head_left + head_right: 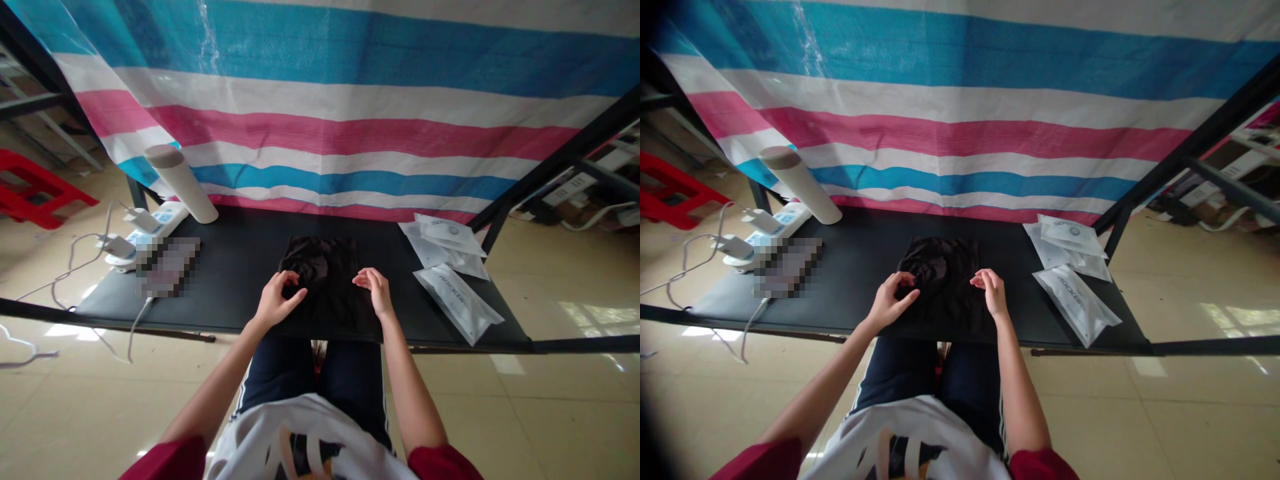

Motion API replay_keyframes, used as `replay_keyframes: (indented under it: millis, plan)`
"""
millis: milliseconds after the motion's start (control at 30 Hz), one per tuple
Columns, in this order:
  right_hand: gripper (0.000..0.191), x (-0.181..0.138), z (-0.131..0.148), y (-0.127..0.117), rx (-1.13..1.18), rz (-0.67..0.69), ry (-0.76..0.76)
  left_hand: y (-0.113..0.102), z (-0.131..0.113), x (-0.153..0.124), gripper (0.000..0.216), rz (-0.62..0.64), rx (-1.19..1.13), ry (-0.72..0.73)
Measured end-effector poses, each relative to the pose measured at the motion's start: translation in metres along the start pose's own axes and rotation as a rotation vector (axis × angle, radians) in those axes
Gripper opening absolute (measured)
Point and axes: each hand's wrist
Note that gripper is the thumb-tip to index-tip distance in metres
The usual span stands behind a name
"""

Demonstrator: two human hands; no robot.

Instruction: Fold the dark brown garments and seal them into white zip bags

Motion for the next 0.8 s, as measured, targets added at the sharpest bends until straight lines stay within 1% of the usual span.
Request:
replay_keyframes:
  millis: [67,100,133,167,200,267,300,333,367,467,533,600,633,700,767,800]
  plan:
    - [0.033,-0.002,0.002,0.003,-0.219,0.027,-0.096,0.008,-0.004,-0.001,0.034,0.094,0.185,0.048]
    - [0.03,-0.004,0.002,0.004,-0.336,0.025,-0.152,0.011,-0.005,-0.001,0.03,0.106,0.247,0.054]
    - [0.026,-0.006,0.003,0.004,-0.449,0.017,-0.209,0.013,-0.003,-0.003,0.024,0.072,0.288,0.042]
    - [0.023,-0.007,0.002,0.004,-0.553,0.005,-0.264,0.012,-0.001,-0.004,0.02,-0.01,0.311,0.011]
    - [0.02,-0.009,0.001,0.004,-0.639,-0.007,-0.312,0.009,0.003,-0.007,0.02,-0.127,0.322,-0.034]
    - [0.018,-0.012,-0.002,0.003,-0.751,-0.022,-0.373,-0.003,0.014,-0.015,0.019,-0.384,0.339,-0.138]
    - [0.018,-0.014,-0.003,0.002,-0.781,-0.028,-0.384,-0.012,0.019,-0.02,0.017,-0.478,0.358,-0.184]
    - [0.019,-0.015,-0.005,0.001,-0.797,-0.038,-0.387,-0.021,0.024,-0.025,0.015,-0.529,0.389,-0.218]
    - [0.019,-0.015,-0.007,0.0,-0.806,-0.049,-0.388,-0.029,0.027,-0.03,0.013,-0.541,0.427,-0.24]
    - [0.019,-0.016,-0.01,-0.002,-0.815,-0.068,-0.394,-0.044,0.028,-0.041,0.006,-0.516,0.559,-0.23]
    - [0.018,-0.016,-0.011,-0.002,-0.815,-0.074,-0.397,-0.044,0.022,-0.043,0.005,-0.511,0.604,-0.158]
    - [0.018,-0.016,-0.012,-0.001,-0.813,-0.082,-0.396,-0.037,0.014,-0.042,0.008,-0.493,0.588,-0.062]
    - [0.018,-0.015,-0.012,-0.001,-0.812,-0.087,-0.395,-0.031,0.01,-0.04,0.009,-0.453,0.567,-0.018]
    - [0.018,-0.015,-0.011,-0.001,-0.811,-0.091,-0.396,-0.022,0.003,-0.034,0.013,-0.323,0.54,0.037]
    - [0.018,-0.015,-0.011,-0.001,-0.814,-0.095,-0.399,-0.015,0.001,-0.026,0.024,-0.183,0.551,0.036]
    - [0.018,-0.016,-0.011,-0.001,-0.819,-0.101,-0.399,-0.015,0.002,-0.022,0.034,-0.134,0.573,0.016]
Point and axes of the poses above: each hand's wrist, its own x-axis towards the middle knuckle, its own y-axis out of the palm, z = x × y, and after that the axes turned 15 degrees about -x, right-handed
